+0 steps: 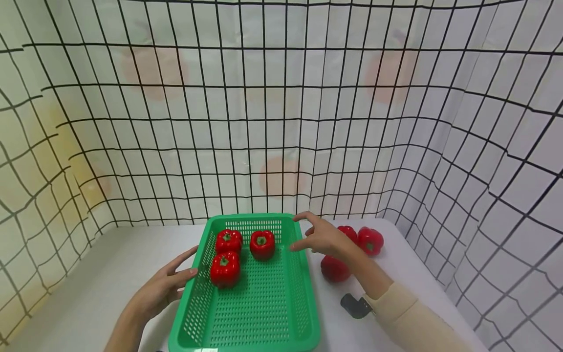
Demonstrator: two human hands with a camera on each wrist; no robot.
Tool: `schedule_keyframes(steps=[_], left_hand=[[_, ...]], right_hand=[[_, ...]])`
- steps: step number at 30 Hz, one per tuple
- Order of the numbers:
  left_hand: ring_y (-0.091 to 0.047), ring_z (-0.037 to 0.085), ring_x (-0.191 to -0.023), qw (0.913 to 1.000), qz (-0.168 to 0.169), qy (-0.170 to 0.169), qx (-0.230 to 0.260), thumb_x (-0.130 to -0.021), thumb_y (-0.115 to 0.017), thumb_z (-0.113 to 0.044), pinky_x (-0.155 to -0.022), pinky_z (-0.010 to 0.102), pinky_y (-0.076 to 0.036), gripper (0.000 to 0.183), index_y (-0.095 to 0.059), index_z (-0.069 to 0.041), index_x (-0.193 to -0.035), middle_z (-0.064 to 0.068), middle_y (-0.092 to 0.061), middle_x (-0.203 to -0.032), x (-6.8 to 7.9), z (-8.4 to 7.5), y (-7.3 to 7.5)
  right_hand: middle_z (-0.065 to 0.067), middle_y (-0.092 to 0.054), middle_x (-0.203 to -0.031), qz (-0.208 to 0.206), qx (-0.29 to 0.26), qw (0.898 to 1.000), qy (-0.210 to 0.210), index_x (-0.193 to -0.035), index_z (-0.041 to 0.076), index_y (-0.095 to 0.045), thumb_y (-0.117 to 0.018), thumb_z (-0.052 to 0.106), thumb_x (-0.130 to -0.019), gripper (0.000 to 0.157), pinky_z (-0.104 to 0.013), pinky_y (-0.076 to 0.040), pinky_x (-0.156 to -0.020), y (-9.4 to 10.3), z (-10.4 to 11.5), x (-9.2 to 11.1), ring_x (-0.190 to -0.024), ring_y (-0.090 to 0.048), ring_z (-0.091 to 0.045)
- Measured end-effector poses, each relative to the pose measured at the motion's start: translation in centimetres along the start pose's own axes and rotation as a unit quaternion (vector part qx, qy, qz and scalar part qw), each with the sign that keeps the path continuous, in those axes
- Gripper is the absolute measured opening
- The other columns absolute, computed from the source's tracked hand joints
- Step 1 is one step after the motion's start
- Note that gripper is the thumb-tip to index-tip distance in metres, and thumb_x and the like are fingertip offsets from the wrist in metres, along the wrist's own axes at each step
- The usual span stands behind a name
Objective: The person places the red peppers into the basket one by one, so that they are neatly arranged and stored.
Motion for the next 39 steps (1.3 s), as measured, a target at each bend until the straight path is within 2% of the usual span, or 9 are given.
schedule_keyframes(steps=[3, 10, 18, 27, 35, 39], left_hand=[[-0.069, 0.036, -0.117, 1.0, 0.001, -0.001, 0.0, -0.1, -0.064, -0.032, -0.092, 0.049, -0.059, 0.077, -0.02, -0.028, -0.163, 0.023, -0.045, -0.155, 0.1, 0.0, 0.0], [-0.069, 0.036, -0.117, 1.0, 0.0, -0.001, -0.002, -0.1, -0.063, -0.032, -0.092, 0.049, -0.059, 0.077, -0.02, -0.028, -0.163, 0.023, -0.046, -0.154, 0.2, -0.1, -0.1], [-0.069, 0.036, -0.116, 1.0, -0.002, -0.004, -0.004, -0.1, -0.064, -0.031, -0.091, 0.049, -0.059, 0.077, -0.02, -0.028, -0.163, 0.023, -0.047, -0.153, 0.3, -0.2, -0.1], [-0.069, 0.036, -0.117, 0.9999, -0.007, -0.003, -0.007, -0.099, -0.065, -0.032, -0.09, 0.05, -0.059, 0.078, -0.021, -0.029, -0.163, 0.023, -0.044, -0.156, 0.1, -0.1, 0.0], [-0.069, 0.036, -0.116, 1.0, -0.008, -0.002, -0.004, -0.099, -0.065, -0.032, -0.09, 0.05, -0.06, 0.078, -0.021, -0.028, -0.163, 0.023, -0.044, -0.155, 0.0, 0.0, 0.0], [-0.07, 0.036, -0.115, 1.0, -0.009, -0.003, -0.003, -0.099, -0.065, -0.032, -0.089, 0.049, -0.06, 0.078, -0.021, -0.029, -0.163, 0.023, -0.044, -0.155, 0.0, 0.1, 0.0]], right_hand=[[-0.025, -0.053, -0.14, -0.007, 0.007, 1.0, -0.006, -0.15, 0.02, -0.043, -0.087, 0.029, -0.079, 0.084, -0.048, -0.062, -0.088, 1.0, -1.2, 0.6, -0.113, -0.065, -0.035], [-0.028, -0.052, -0.137, -0.01, -0.019, 0.999, -0.034, -0.15, 0.018, -0.04, -0.081, 0.031, -0.085, 0.079, -0.052, -0.059, -0.092, 2.9, -4.5, 1.6, -0.115, -0.062, -0.038], [-0.031, -0.046, -0.143, -0.029, -0.031, 0.998, -0.044, -0.152, 0.008, -0.036, -0.084, 0.031, -0.083, 0.087, -0.047, -0.062, -0.086, 4.3, -7.8, 2.6, -0.122, -0.055, -0.045], [-0.032, -0.037, -0.148, -0.039, -0.058, 0.996, -0.062, -0.151, 0.003, -0.033, -0.08, 0.024, -0.087, 0.082, -0.051, -0.061, -0.089, 4.5, -11.5, 3.0, -0.129, -0.046, -0.051], [-0.032, -0.031, -0.152, -0.073, -0.072, 0.991, -0.082, -0.152, 0.003, -0.032, -0.077, 0.029, -0.09, 0.081, -0.051, -0.06, -0.09, 4.2, -14.9, 2.4, -0.132, -0.043, -0.055], [-0.032, -0.037, -0.148, -0.092, -0.069, 0.989, -0.088, -0.151, 0.003, -0.035, -0.077, 0.032, -0.09, 0.08, -0.05, -0.061, -0.087, 3.6, -15.9, 2.3, -0.129, -0.046, -0.053]])
Point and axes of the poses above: each hand's wrist, its own x-axis away from the middle knuckle, its own y-axis out of the back of the hand, z = x × y, the point moved 8 cm from there along -x, towards the middle knuckle
